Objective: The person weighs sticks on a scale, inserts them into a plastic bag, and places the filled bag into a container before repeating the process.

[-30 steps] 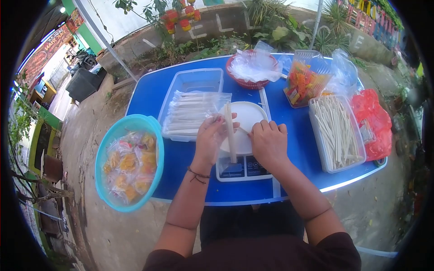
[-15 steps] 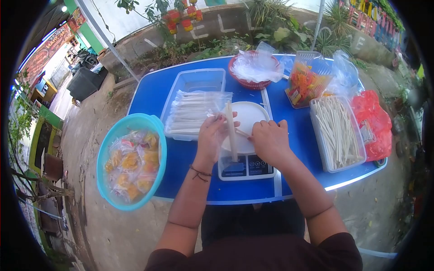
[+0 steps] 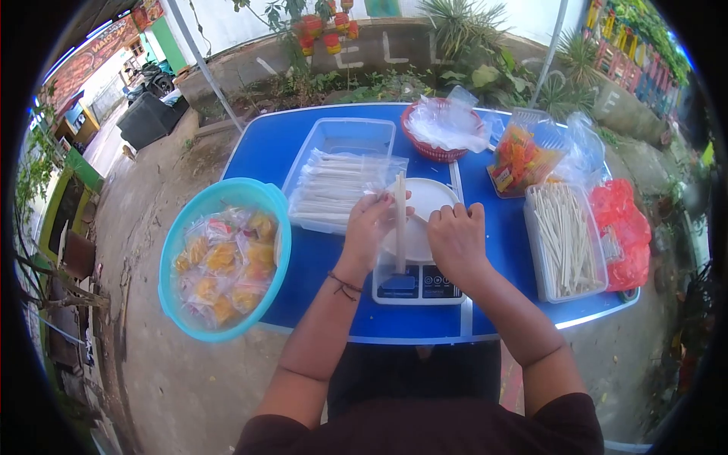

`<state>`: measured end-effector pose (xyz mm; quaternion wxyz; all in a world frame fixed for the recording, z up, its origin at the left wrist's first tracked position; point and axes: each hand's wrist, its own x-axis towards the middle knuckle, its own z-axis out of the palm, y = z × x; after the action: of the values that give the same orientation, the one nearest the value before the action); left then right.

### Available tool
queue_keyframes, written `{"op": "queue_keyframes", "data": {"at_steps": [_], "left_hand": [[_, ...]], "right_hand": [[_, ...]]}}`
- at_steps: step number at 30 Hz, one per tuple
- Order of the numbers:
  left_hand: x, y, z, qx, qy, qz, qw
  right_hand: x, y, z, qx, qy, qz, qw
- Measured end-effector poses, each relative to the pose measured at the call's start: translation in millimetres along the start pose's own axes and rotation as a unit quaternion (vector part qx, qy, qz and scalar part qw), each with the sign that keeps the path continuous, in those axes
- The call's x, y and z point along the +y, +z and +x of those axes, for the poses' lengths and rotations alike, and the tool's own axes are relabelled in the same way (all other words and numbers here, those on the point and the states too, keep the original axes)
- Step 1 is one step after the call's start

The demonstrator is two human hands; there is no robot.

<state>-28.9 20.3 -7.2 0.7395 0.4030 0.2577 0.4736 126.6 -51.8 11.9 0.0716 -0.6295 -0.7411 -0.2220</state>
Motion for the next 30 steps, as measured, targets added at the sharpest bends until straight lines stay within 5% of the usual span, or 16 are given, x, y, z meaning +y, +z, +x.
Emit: {"op": "queue_keyframes", "data": {"at_steps": [4, 7, 13, 22, 30], "left_hand": [[-1.1, -1.6, 0.8, -0.006, 0.001, -0.011, 1.0], [-0.4, 1.0, 0.1, -0.014, 0.001, -0.009, 1.0], [-1.4, 1.5, 0.6, -0.031, -0.06, -0.031, 0.997], [-5.2, 1.7, 0.5, -0.07, -0.085, -0.036, 0.993], [-3.9, 2.2, -0.9, -0.117, -0.051, -0.001, 0.992]], "right_hand": [[4.3, 7.6, 0.8, 0.006, 0.028, 0.023, 0.999], [15.2, 5.5, 3.4, -0.052, 0.105, 0.149, 0.982], [20.7, 10.9, 1.7, 0.018, 0.151, 0.396, 0.905], [7.6, 13.0, 0.4, 0.106, 0.117, 0.355, 0.922], [13.0, 4.4, 5.5, 0.081, 0.129, 0.48, 0.864]]}}
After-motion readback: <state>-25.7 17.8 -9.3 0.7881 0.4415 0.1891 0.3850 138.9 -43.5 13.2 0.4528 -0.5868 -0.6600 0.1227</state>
